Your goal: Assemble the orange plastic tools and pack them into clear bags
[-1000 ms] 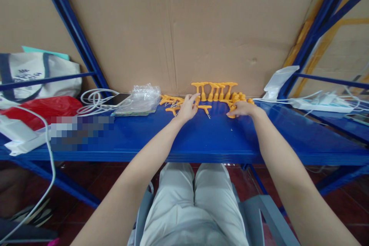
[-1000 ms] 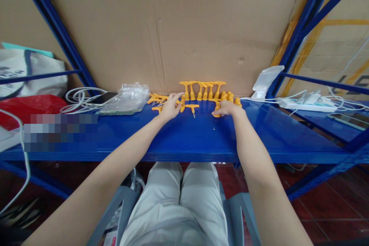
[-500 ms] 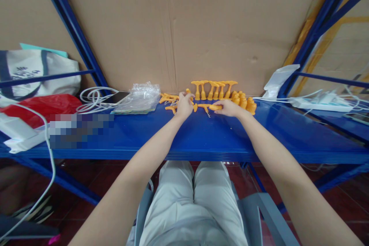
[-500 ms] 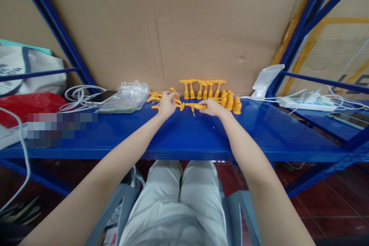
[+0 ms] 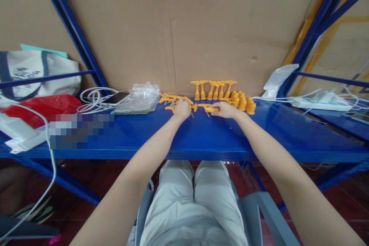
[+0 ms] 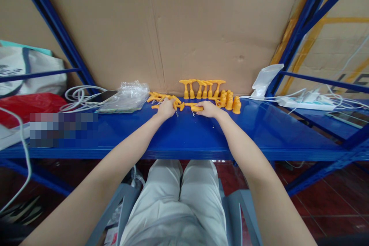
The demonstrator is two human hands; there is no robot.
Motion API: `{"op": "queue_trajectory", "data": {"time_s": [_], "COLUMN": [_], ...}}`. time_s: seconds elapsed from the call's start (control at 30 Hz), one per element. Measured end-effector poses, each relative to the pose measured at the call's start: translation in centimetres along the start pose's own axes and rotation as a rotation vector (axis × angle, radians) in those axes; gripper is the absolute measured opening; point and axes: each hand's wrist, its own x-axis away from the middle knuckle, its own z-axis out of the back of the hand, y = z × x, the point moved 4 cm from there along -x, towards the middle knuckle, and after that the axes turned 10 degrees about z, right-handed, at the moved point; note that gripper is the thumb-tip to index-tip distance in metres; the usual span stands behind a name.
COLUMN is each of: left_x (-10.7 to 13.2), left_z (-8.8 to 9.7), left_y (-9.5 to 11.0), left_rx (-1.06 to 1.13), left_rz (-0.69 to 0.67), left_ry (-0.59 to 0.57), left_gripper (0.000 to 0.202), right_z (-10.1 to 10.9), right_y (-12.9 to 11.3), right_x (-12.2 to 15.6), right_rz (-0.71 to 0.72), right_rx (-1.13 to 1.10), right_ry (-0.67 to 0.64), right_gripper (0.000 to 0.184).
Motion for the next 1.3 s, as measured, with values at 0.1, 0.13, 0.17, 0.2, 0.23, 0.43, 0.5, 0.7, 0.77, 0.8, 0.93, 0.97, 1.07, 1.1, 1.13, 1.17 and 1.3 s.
{"op": "queue_trajectory", "data": {"time_s": [0.1, 0.13, 0.17, 0.2, 0.23, 0.43, 0.5, 0.7, 0.77, 0.8, 0.93, 0.97, 1.07, 1.1, 1.13, 1.17, 1.3], "left_x": [0.8, 1.0, 1.2, 1.4, 1.5, 1.8, 1.8, 1.6, 1.5, 1.4, 0.9, 0.8, 0.5, 0.4, 0.4, 0.4, 0.5], "left_z": [1.1, 1.4, 1.7, 1.9, 1.9, 1.3, 1.7, 2.0, 1.6, 1.4, 0.7, 0.6, 0.5, 0.5, 0.6, 0.6, 0.7], "left_y": [0.1, 0.4, 0.7, 0.9, 1.1, 1.3, 1.4, 1.5, 1.3, 1.2, 0.5, 0.4, 0.1, 0.0, -0.1, -0.1, 0.0], "left_rx": [-0.187, -0.213, -0.229, -0.239, -0.248, -0.278, -0.284, -0.265, -0.259, -0.249, -0.184, -0.169, -0.141, -0.139, -0.141, -0.144, -0.158], "left_rz": [0.124, 0.114, 0.091, 0.062, 0.037, 0.059, 0.055, 0.03, 0.032, 0.035, 0.049, 0.052, 0.076, 0.087, 0.096, 0.102, 0.11], "left_ry": [-0.025, -0.006, 0.017, 0.036, 0.038, -0.155, -0.145, -0.104, -0.104, -0.104, -0.088, -0.082, -0.064, -0.057, -0.048, -0.038, -0.028], "left_gripper": [0.031, 0.032, 0.034, 0.036, 0.038, 0.037, 0.036, 0.036, 0.037, 0.038, 0.038, 0.038, 0.037, 0.037, 0.037, 0.037, 0.036], "right_z": [0.0, 0.0, -0.1, -0.1, -0.1, -0.1, -0.2, -0.3, -0.4, -0.4, -0.5, -0.4, -0.4, -0.4, -0.4, -0.4, -0.6], "right_y": [0.1, 0.1, 0.1, 0.1, 0.1, 0.3, 0.4, 0.8, 1.0, 1.1, 1.5, 1.6, 1.7, 1.7, 1.7, 1.7, 1.7], "right_x": [0.0, -0.1, -0.1, -0.1, -0.1, -0.1, -0.1, -0.4, -0.5, -0.5, -0.6, -0.6, -0.7, -0.7, -0.7, -0.8, -0.7], "right_rz": [0.008, 0.008, 0.004, -0.002, -0.007, -0.008, 0.009, 0.11, 0.124, 0.123, 0.113, 0.11, 0.105, 0.105, 0.105, 0.102, 0.089], "right_rx": [-0.003, -0.002, 0.001, 0.004, 0.008, -0.008, -0.029, -0.088, -0.099, -0.098, -0.042, -0.024, -0.001, -0.002, -0.003, -0.003, 0.011], "right_ry": [0.008, 0.008, 0.007, 0.005, 0.002, 0.009, 0.015, 0.068, 0.09, 0.096, 0.105, 0.11, 0.128, 0.131, 0.13, 0.128, 0.129], "right_gripper": [0.031, 0.031, 0.031, 0.032, 0.033, 0.034, 0.035, 0.034, 0.034, 0.034, 0.032, 0.032, 0.034, 0.035, 0.035, 0.035, 0.034]}}
